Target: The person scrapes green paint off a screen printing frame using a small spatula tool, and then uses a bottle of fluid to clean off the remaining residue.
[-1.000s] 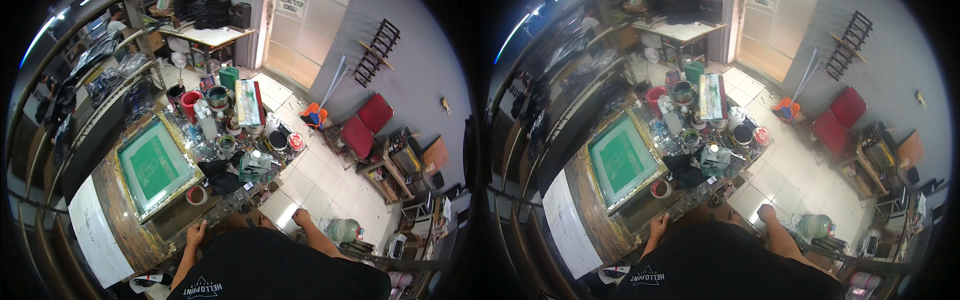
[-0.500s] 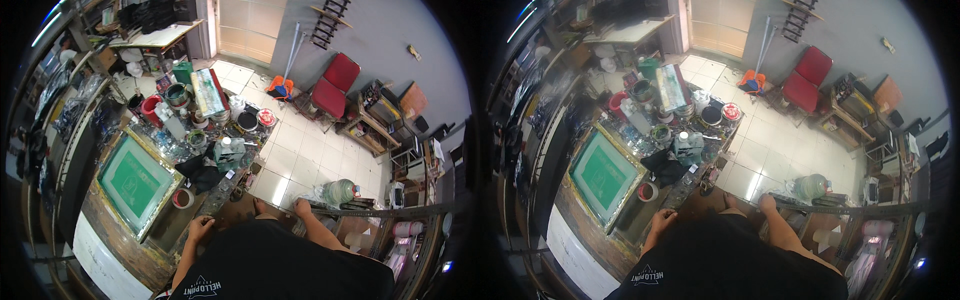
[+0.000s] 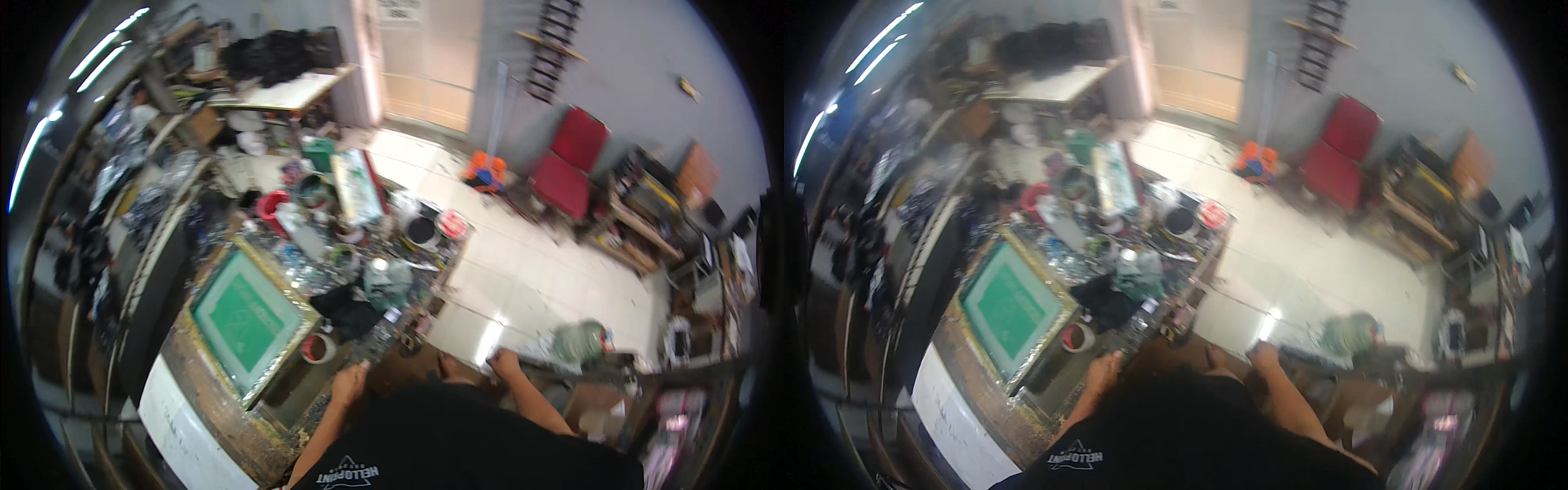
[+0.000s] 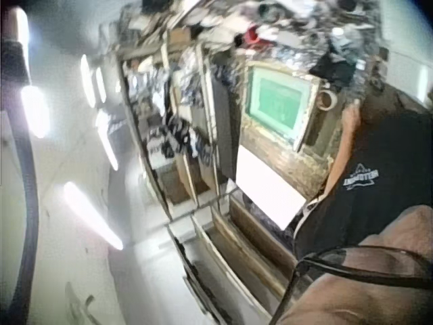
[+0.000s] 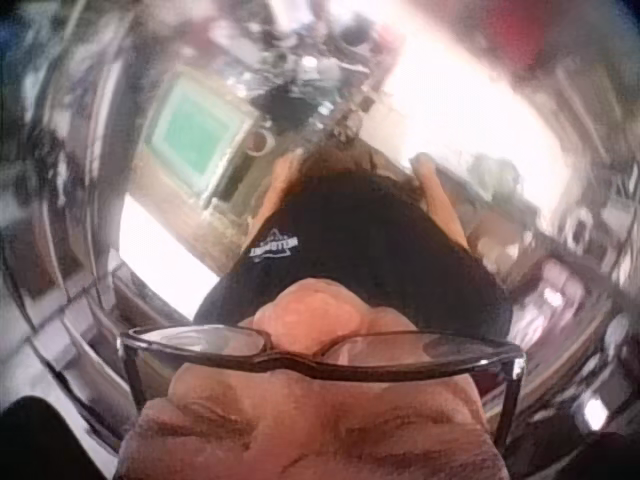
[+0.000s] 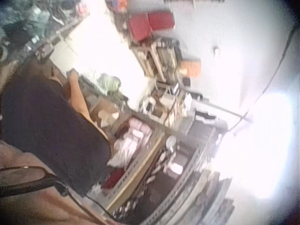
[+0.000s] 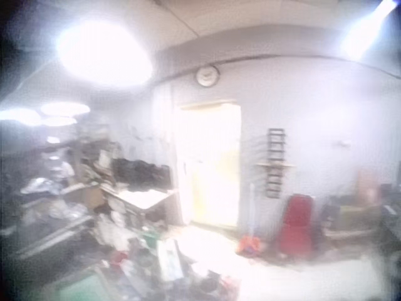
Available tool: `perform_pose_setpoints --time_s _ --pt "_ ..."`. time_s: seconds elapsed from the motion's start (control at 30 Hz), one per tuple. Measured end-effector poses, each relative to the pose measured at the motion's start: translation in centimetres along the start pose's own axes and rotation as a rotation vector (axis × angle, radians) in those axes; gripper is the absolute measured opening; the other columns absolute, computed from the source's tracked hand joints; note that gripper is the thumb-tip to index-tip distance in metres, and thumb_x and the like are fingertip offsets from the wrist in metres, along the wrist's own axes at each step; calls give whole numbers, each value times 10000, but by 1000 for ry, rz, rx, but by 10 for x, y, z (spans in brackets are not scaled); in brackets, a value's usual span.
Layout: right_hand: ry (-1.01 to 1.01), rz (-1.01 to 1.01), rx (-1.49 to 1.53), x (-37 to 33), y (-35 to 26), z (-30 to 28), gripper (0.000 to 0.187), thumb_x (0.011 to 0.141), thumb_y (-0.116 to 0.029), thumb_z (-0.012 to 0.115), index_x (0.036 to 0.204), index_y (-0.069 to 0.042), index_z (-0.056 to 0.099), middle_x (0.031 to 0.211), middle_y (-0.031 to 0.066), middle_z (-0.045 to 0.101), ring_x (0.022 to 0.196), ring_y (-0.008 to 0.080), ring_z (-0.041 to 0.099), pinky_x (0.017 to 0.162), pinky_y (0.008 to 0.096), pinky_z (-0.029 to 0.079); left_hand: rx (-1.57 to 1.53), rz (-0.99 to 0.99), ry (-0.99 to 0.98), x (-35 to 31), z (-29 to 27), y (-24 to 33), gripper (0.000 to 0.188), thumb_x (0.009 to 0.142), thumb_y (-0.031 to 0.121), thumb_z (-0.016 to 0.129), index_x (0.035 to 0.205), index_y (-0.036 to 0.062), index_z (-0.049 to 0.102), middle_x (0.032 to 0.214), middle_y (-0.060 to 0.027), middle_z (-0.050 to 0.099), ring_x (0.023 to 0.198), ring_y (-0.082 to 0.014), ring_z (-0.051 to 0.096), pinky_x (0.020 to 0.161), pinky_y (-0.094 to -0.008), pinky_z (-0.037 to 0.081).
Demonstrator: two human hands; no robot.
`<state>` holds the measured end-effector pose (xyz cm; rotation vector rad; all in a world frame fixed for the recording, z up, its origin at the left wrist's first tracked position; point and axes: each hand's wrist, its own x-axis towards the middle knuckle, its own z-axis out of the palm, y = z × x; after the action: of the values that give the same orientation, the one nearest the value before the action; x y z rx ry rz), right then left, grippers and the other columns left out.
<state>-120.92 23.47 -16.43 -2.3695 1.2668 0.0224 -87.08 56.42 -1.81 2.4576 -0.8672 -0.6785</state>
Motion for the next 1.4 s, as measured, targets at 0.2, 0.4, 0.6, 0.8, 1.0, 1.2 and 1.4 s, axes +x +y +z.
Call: perform_pose_setpoints --time_s 0.2,0.4,0.6,0.8,1.0,1.2,1.4 --pt "-434 -379 -3 33 -54 -27 469 1023 -393 509 822 -59 770 797 144 741 768 347 712 792 443 557 -273 87 246 -24 -29 29 549 973 531 520 820 34 696 763 -228 651 775 -436 657 706 -481 499" --pt "-954 -636 339 29 -194 -93 431 1076 -356 463 1368 -68 597 1298 152 659 1156 289 645 1005 375 495 -528 388 320 -43 -67 75 656 963 641 492 982 3 644 909 -172 631 797 -355 623 706 -413 478" --pt "-1463 -449 910 9 -333 -128 652 1075 -512 310 1562 -82 362 1490 157 515 1345 314 512 1150 390 371 -243 558 456 -60 -110 114 870 925 758 438 1301 -12 589 1227 -213 606 1145 -393 583 987 -488 447" --pt "-1706 -42 1331 -27 -430 -155 1041 919 -850 214 1570 -43 307 1576 146 397 1447 314 391 1220 455 266 224 368 518 -79 -106 109 988 943 723 431 1567 -27 277 1617 -234 292 1516 -384 249 1233 -565 122" --pt "-2229 81 1554 -4 -429 -115 1052 931 -829 243 1534 28 339 1539 205 443 1406 340 450 1216 458 303 391 237 487 -113 -109 80 752 965 592 559 1565 168 398 1644 -85 331 1507 -353 305 1224 -551 210" --pt "-1771 -155 881 4 -405 -138 966 989 -759 185 1539 18 344 1561 215 415 1462 326 390 1230 433 289 -110 -20 518 -171 -67 30 565 961 445 648 1419 123 576 1398 -134 602 1256 -330 591 1044 -419 480" --pt "-1497 -297 561 53 -320 -138 871 1024 -692 232 1474 22 442 1508 228 480 1409 342 460 1181 452 348 -411 -726 447 -250 36 -32 513 1014 503 531 1123 46 737 1072 -205 727 1044 -387 679 900 -445 531"
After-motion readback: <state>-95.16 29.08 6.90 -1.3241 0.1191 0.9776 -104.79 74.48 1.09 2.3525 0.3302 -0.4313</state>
